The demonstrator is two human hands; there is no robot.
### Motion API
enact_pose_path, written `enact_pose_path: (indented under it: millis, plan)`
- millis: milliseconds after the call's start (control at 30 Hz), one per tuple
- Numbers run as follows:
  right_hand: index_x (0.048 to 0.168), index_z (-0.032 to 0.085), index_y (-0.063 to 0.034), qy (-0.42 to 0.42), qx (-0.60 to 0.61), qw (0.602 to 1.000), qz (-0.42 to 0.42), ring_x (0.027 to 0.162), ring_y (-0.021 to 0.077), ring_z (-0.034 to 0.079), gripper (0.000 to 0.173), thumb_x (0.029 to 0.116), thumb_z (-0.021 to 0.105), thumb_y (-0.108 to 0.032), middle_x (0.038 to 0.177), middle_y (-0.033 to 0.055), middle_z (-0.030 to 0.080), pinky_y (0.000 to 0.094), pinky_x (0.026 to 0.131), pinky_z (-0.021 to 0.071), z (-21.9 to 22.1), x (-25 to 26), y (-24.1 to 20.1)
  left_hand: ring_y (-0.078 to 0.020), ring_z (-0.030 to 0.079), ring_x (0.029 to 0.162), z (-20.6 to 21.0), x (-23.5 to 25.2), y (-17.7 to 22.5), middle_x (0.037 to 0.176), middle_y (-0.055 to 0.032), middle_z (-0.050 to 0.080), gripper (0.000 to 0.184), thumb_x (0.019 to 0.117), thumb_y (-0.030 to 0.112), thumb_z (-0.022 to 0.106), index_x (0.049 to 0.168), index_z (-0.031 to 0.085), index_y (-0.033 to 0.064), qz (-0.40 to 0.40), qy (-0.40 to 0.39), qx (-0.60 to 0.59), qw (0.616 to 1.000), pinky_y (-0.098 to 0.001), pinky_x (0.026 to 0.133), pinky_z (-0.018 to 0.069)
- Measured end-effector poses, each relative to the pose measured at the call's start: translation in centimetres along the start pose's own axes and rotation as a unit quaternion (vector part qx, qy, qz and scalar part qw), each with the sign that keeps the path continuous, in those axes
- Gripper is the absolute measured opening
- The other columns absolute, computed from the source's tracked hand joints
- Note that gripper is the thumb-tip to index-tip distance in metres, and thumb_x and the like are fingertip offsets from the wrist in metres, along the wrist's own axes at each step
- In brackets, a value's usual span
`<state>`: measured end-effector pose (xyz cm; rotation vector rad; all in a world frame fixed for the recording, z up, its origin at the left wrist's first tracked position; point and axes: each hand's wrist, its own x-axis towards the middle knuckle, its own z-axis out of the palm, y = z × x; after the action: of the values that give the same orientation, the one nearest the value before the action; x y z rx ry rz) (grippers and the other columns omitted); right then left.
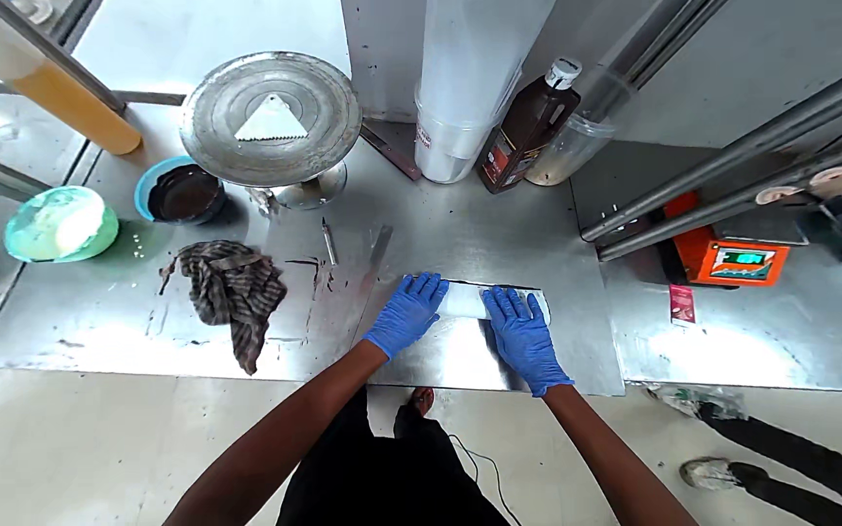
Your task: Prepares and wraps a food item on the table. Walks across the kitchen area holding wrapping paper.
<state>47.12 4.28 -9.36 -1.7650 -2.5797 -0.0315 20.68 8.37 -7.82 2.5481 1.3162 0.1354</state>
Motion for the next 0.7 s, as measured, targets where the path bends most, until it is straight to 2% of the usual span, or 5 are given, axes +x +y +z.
enact_pose_path:
  millis: [233,400,500,600,700]
  plan:
    - [0.158,0.04,-0.0121,-0.038,-0.013,0.999,-0.004,0.148,0.0306,0.041,0.069,0.0934,0.063,-0.006,0.161,0.0132,0.042,0.0654,0.12,0.0222,-0.7,0.8,0.3,-0.0349,0.039,0.149,-0.7,0.4,-0.1,0.16,-0.0181,0.042,0.063,0.1048,0.035,0.057,0.158,0.039,0.0068,-0.022,-0.036,-0.001,0.999,-0.057,0.121,0.0285]
    - [0.158,0.04,-0.0123,-0.046,0.003,0.999,-0.003,0.148,0.0312,0.041,0.063,0.0979,0.059,-0.008,0.161,0.0124,0.043,0.064,0.118,0.0275,-0.9,1.2,0.5,-0.0357,0.038,0.149,-0.4,0.7,0.0,0.161,-0.0192,0.04,0.069,0.102,0.033,0.062,0.16,0.035,0.0074,-0.026,-0.045,-0.001,0.999,-0.0596,0.12,0.0286]
    - [0.159,0.037,-0.0099,-0.051,0.042,0.997,0.045,0.15,0.0367,0.036,0.061,0.1042,0.055,-0.027,0.162,0.0146,0.039,0.0656,0.119,0.0253,-0.9,1.0,1.0,-0.0359,0.035,0.151,-0.8,0.9,0.2,0.163,-0.0191,0.037,0.072,0.1017,0.034,0.063,0.161,0.032,0.0073,-0.035,-0.062,-0.001,0.997,-0.0621,0.12,0.0273]
    - [0.158,0.039,-0.0084,-0.023,0.061,0.99,0.121,0.15,0.0408,0.034,0.07,0.1025,0.055,-0.047,0.162,0.017,0.039,0.0718,0.116,0.0226,-0.7,0.1,1.6,-0.0359,0.032,0.152,-0.7,1.0,0.4,0.165,-0.0174,0.034,0.073,0.1023,0.035,0.062,0.162,0.028,0.0094,-0.052,-0.071,-0.004,0.996,-0.0674,0.119,0.0236]
    - [0.157,0.042,-0.0112,-0.02,0.078,0.983,0.162,0.151,0.0387,0.032,0.066,0.103,0.054,-0.048,0.162,0.0158,0.038,0.0719,0.115,0.025,-0.2,-0.5,1.6,-0.0363,0.029,0.154,-0.4,1.0,0.3,0.166,-0.0168,0.031,0.074,0.1027,0.036,0.061,0.163,0.026,0.0116,-0.061,-0.078,0.003,0.995,-0.0703,0.118,0.0234]
